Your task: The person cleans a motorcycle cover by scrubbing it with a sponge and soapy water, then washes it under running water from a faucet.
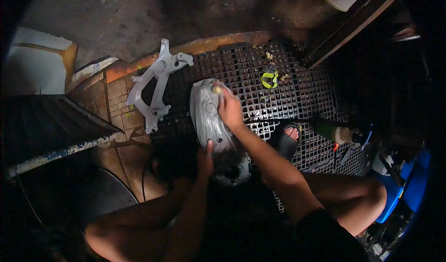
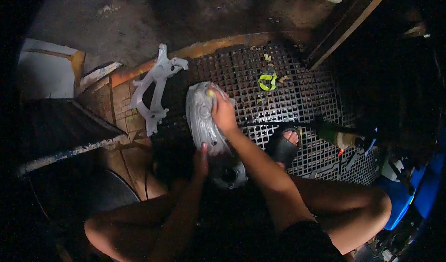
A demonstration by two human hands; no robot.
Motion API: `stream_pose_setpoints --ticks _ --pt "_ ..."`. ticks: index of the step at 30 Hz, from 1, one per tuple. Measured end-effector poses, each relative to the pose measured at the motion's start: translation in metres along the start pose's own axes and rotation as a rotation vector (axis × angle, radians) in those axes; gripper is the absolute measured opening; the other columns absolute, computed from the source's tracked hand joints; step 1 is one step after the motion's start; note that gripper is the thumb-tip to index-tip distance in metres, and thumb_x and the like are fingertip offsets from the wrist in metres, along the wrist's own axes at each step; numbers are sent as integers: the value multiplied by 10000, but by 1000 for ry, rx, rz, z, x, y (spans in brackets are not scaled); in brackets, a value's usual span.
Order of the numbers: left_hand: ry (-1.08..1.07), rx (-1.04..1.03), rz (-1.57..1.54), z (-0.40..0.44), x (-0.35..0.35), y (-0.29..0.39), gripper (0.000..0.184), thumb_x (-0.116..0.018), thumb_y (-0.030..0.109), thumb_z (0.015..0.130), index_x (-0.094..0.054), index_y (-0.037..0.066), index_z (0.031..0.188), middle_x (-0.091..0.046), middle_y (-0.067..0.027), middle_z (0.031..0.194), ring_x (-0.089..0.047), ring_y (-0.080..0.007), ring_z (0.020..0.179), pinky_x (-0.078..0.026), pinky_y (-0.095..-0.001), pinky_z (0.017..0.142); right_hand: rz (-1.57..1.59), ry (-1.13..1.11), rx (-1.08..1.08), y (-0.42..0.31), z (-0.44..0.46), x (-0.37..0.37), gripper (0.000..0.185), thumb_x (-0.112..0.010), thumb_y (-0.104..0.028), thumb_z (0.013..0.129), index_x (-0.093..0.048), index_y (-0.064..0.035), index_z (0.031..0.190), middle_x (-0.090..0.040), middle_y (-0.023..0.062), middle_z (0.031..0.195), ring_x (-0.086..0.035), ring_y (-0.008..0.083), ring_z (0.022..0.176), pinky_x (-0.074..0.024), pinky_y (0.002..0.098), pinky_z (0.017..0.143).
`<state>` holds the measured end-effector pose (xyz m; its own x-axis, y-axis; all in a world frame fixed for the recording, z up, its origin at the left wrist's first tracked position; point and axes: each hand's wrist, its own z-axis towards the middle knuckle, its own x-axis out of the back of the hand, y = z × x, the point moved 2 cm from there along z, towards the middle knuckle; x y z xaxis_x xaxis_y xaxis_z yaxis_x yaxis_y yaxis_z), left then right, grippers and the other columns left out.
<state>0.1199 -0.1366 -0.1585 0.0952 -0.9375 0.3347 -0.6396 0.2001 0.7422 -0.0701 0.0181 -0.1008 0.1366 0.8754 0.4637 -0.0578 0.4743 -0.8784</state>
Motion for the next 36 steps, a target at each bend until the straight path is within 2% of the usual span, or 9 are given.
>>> stream_pose_setpoints --ticks 9,13,16,18,20,21,26,34,36 --pt "-16 -38 -126 -3 2 9 749 -580 567 1023 -574 -95 1373 -651 -256 1339 -610 -338 1248 -441 -405 1076 -77 -158 -76 -4 -143 71 679 -627 96 812 -622 -175 1435 -709 274 1033 -690 456 825 -577 480 752" --pt "-9 -118 -84 -2 -2 25 749 -574 569 1024 -584 -104 1354 -664 -263 1314 -624 -344 1228 -451 -406 1064 -226 -139 -68 18 -99 78 410 -704 17 769 -734 -51 1173 -703 263 850 -687 444 747 -558 482 687" --pt "97 -26 -14 -22 -1 37 746 -565 574 1025 -600 -104 1334 -675 -274 1290 -631 -358 1222 -460 -408 1054 -235 125 -70 14 -71 59 288 -698 12 806 -725 17 1093 -691 301 872 -686 482 864 -543 539 764" --pt "38 -101 -68 -24 2 49 765 -573 598 1010 -612 -100 1320 -680 -285 1276 -643 -371 1207 -471 -412 1039 -216 -5 -232 18 -101 64 354 -717 21 764 -719 23 1119 -690 308 950 -668 481 947 -544 526 842" --pt "55 -110 -48 -15 2 40 772 -571 606 1007 -609 -97 1325 -675 -292 1278 -645 -376 1207 -474 -414 1034 -253 -106 89 41 -128 73 376 -727 22 729 -720 21 1105 -690 297 1032 -654 475 1000 -552 506 881" --pt "64 -109 -26 -15 2 34 780 -569 614 1004 -606 -93 1331 -671 -300 1280 -647 -381 1206 -477 -416 1029 -197 -174 1 46 -132 81 382 -725 22 714 -715 24 1096 -683 285 1085 -639 473 1038 -556 493 914" --pt "64 -83 -12 -15 -4 26 812 -554 644 995 -608 -98 1320 -666 -319 1269 -643 -408 1207 -480 -437 1033 -194 -73 16 9 -65 74 304 -687 11 799 -677 28 1102 -641 319 1024 -622 499 990 -520 547 836" --pt "53 36 30 -21 2 57 895 -560 710 951 -618 -98 1333 -637 -287 1358 -597 -413 1281 -436 -424 1097 -134 -621 70 28 -135 136 241 -647 27 855 -629 -2 1094 -649 262 1050 -637 490 995 -539 510 858" --pt "52 136 270 -20 3 69 887 -470 773 951 -597 23 1405 -594 -292 1402 -566 -472 1293 -438 -482 1087 -147 -453 3 29 -105 139 202 -658 11 861 -637 5 1061 -654 251 984 -648 463 965 -535 490 817"
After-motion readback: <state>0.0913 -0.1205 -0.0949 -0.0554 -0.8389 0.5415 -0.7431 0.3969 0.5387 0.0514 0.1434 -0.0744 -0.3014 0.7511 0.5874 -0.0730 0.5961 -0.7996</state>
